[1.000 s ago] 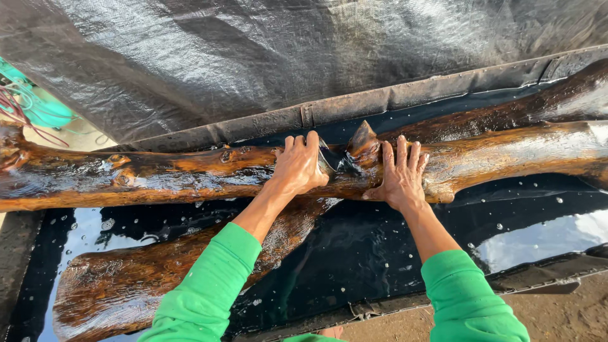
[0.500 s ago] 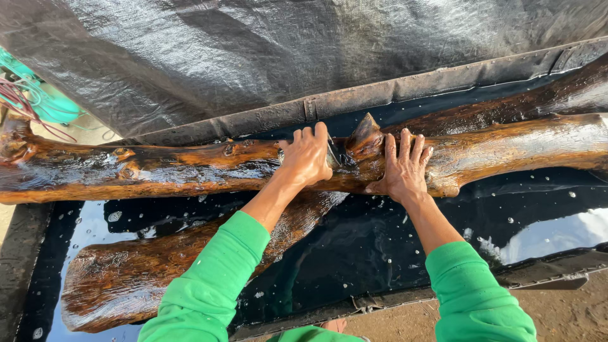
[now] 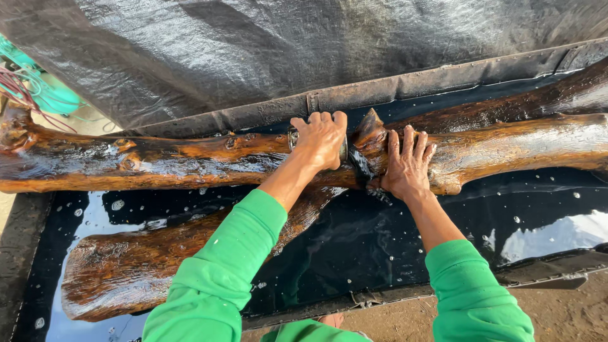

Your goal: The person stands at a long water-filled trough and works on large wooden logs, using a metal can to scoop and pour water over the wood and rubbing the wet surfaces by hand. They move along the trough, repositioning and steadying the logs while wetting different sections.

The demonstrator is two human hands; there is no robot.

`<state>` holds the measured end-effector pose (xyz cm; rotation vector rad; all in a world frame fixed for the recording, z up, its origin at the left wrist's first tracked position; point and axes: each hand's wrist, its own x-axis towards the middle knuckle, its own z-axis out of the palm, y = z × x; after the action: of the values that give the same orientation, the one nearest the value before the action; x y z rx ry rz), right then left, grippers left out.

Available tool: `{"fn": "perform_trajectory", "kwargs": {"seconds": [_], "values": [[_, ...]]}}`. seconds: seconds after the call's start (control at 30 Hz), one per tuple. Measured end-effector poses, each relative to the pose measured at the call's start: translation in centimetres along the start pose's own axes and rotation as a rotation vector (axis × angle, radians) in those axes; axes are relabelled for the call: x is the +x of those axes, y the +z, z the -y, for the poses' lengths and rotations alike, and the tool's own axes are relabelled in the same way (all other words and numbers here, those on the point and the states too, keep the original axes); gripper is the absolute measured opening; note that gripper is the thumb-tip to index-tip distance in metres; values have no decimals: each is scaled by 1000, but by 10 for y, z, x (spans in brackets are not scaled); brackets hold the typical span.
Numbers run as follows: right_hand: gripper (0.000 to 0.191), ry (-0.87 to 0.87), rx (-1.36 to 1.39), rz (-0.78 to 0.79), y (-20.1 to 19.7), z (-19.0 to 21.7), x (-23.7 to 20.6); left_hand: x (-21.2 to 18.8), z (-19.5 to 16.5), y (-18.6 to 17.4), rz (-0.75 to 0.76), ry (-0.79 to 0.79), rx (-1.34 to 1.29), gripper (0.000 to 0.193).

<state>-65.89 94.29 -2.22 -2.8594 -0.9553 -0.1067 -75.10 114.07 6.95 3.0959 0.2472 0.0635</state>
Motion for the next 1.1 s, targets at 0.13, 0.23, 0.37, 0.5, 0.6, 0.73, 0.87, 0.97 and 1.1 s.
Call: {"fn": "perform_trajectory", "kwargs": {"seconds": [0.13, 0.23, 0.37, 0.5, 0.6, 0.73, 0.87, 0.97, 1.1], "values": [[140, 33, 27, 45, -3, 3, 0, 7, -8, -6, 29, 8, 92, 100], [143, 33, 37, 60, -4, 3, -1, 13, -14, -11, 67, 16, 153, 102], [137, -4, -11, -32, -3, 0, -2, 22, -19, -16, 118, 10, 133, 110], [140, 14, 40, 12, -2, 1, -1, 21, -16, -13, 114, 2, 131, 108], [143, 23, 39, 29, -3, 2, 0, 17, -17, -7, 49, 12, 152, 100], [146, 26, 54, 57, -5, 2, 0, 8, -16, 1, -113, 22, 155, 81], [145, 3, 50, 18, -3, 1, 0, -21, 1, 7, -61, -49, -130, 83], [145, 2, 50, 40, 1, 2, 1, -67, 9, 21, -272, -85, -265, 81], [144, -17, 74, -13, 5, -5, -1, -142, -9, 54, -36, -210, -471, 101]]}}
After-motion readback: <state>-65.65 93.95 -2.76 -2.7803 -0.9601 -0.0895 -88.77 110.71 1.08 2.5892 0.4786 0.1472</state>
